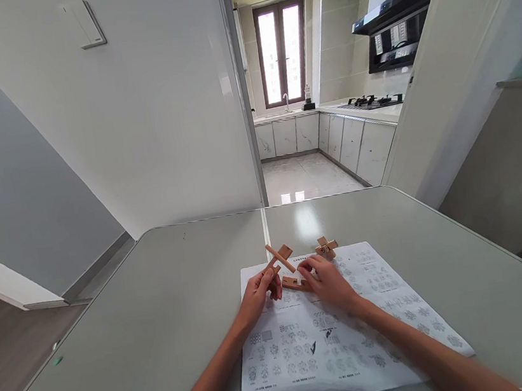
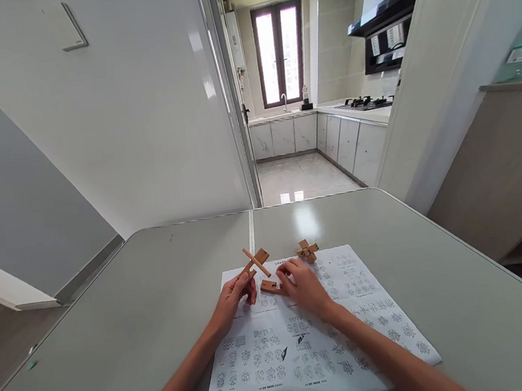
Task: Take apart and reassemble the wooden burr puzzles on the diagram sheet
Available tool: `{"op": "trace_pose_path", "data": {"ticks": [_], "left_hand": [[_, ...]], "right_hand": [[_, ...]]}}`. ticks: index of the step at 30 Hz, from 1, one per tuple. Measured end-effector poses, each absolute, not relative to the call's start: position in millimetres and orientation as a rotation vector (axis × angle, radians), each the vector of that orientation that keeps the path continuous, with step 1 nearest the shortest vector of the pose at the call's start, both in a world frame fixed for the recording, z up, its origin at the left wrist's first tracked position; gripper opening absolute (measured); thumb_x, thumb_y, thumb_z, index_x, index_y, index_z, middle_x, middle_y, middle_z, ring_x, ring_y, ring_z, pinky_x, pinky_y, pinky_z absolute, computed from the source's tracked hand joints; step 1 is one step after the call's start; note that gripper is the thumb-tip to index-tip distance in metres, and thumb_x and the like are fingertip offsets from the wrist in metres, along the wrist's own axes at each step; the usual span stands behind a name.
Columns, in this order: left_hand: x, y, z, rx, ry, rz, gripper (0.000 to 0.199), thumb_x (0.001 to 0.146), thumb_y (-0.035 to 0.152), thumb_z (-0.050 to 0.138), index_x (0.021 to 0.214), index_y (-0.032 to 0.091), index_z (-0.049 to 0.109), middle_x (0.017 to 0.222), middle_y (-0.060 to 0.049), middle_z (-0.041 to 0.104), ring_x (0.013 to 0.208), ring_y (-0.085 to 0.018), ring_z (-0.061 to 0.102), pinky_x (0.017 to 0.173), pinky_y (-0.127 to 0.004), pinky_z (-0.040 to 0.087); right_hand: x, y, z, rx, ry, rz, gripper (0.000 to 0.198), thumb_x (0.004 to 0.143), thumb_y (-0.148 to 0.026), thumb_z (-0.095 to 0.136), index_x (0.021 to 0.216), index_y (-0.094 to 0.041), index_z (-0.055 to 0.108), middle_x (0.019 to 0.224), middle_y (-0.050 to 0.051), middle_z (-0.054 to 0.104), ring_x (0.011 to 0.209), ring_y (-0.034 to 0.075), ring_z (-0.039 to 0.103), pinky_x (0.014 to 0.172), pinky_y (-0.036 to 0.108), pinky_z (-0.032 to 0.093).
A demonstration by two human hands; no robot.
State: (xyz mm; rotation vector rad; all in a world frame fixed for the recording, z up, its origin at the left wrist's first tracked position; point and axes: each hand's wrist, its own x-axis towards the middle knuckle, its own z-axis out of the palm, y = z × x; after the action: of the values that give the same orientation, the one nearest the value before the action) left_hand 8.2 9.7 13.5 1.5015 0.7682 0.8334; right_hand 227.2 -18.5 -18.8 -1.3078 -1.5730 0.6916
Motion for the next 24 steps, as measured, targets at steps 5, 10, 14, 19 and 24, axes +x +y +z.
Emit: {"op": "trace_pose_path", "data": {"ticks": [5, 10, 14, 19, 24], "left_hand": [[8, 5, 17, 1.591, 0.696, 0.673, 0.051, 0.101, 0.058, 0.045, 0.073, 0.017, 0.057, 0.063, -0.001, 0.059, 0.059, -0.014, 0.054, 0.067, -0.029, 0.043], [10, 0, 20, 1.674, 0.699, 0.604, 0.052, 0.1, 0.059, 0.045, 0.071, 0.017, 0.057, 0.056, 0.001, 0.059, 0.053, -0.012, 0.049, 0.062, -0.027, 0.039], [11, -2, 22, 1.704, 0.713, 0.621, 0.052, 0.101, 0.055, 0.045, 0.068, 0.017, 0.055, 0.053, 0.001, 0.057, 0.052, -0.011, 0.047, 0.062, -0.026, 0.038], [10, -1, 20, 1.73, 0.717, 0.63, 0.05, 0.102, 0.053, 0.045, 0.07, 0.017, 0.056, 0.054, 0.002, 0.057, 0.052, -0.011, 0.047, 0.062, -0.026, 0.037], [-6, 13, 12, 1.673, 0.774, 0.739, 0.052, 0.101, 0.054, 0.044, 0.066, 0.017, 0.055, 0.053, 0.001, 0.057, 0.054, -0.013, 0.049, 0.068, -0.027, 0.042]], "right_hand": [[227, -25, 3, -0.95, -1.284, 1.449, 0.055, 0.097, -0.072, 0.045, 0.106, -0.023, 0.067, 0.096, 0.007, 0.072, 0.081, 0.022, 0.066, 0.072, 0.035, 0.052], [227, -29, 8, -0.865, -1.391, 1.528, 0.042, 0.093, -0.062, 0.064, 0.088, -0.02, 0.064, 0.074, 0.001, 0.065, 0.065, 0.016, 0.058, 0.064, 0.03, 0.047], [227, -29, 8, -0.82, -1.37, 1.525, 0.037, 0.095, -0.056, 0.064, 0.084, -0.02, 0.062, 0.07, 0.0, 0.064, 0.058, 0.014, 0.057, 0.057, 0.028, 0.044], [223, -28, 6, -0.807, -1.314, 1.504, 0.034, 0.093, -0.052, 0.066, 0.082, -0.02, 0.063, 0.065, -0.001, 0.063, 0.054, 0.015, 0.06, 0.054, 0.028, 0.047], [242, -20, 3, -0.906, -1.003, 1.33, 0.033, 0.087, -0.051, 0.072, 0.086, -0.02, 0.059, 0.06, -0.005, 0.059, 0.048, 0.013, 0.055, 0.05, 0.027, 0.047]]}}
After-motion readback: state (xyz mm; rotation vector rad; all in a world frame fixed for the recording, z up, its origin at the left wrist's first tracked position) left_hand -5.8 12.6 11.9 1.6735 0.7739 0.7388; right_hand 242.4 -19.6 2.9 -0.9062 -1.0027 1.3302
